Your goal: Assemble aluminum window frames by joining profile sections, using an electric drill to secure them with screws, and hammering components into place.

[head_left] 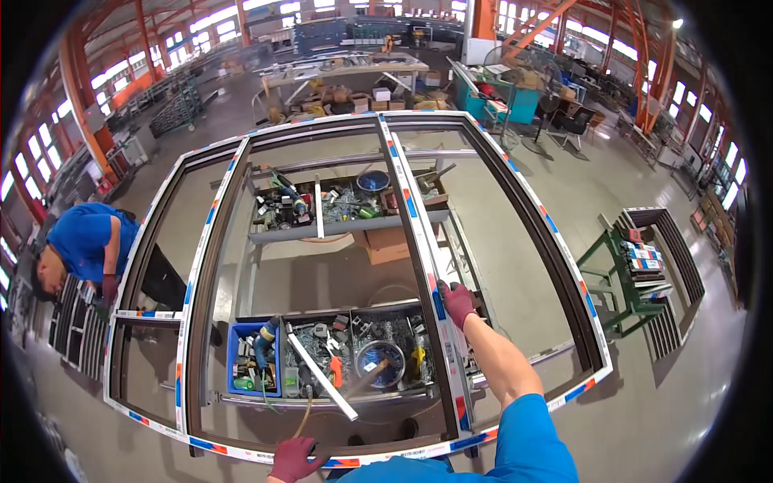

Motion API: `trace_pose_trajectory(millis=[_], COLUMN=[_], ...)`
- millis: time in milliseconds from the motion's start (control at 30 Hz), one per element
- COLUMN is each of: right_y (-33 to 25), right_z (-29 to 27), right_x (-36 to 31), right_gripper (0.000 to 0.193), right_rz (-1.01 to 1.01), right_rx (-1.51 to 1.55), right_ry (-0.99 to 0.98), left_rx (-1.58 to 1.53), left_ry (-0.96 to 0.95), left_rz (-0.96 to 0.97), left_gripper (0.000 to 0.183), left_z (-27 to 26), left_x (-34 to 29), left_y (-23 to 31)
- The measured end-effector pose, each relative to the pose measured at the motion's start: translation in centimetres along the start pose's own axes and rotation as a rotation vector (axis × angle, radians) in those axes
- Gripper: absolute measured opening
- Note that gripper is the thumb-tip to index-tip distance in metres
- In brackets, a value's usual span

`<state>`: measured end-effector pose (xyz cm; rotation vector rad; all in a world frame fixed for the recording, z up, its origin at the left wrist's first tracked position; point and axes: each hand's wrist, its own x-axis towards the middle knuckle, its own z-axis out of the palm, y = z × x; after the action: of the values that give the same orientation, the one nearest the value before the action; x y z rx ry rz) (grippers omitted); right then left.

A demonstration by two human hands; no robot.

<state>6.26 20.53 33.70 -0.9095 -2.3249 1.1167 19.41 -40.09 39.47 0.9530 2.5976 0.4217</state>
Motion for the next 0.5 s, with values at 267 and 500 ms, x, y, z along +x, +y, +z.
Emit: trace_pose_trajectory(millis=[267,500], right_y=[1.6,0.1], right_z=[2.2,4.3], right_x=[8.3,13.3], right_gripper=[0.052,0.043], right_rz=[-0.001,0.019], right_rx=[0.109,0.213], right_ry=[-0.050,-0.185], left_rx=[-0.041,-0.017], left_ry=[0.025,0.025], left_rz=[-0.030,-0.124], left_gripper=[0.045,0.047], left_z=[0.3,0.9], left_x=[1.3,0.4], left_y=[0.5,0.7])
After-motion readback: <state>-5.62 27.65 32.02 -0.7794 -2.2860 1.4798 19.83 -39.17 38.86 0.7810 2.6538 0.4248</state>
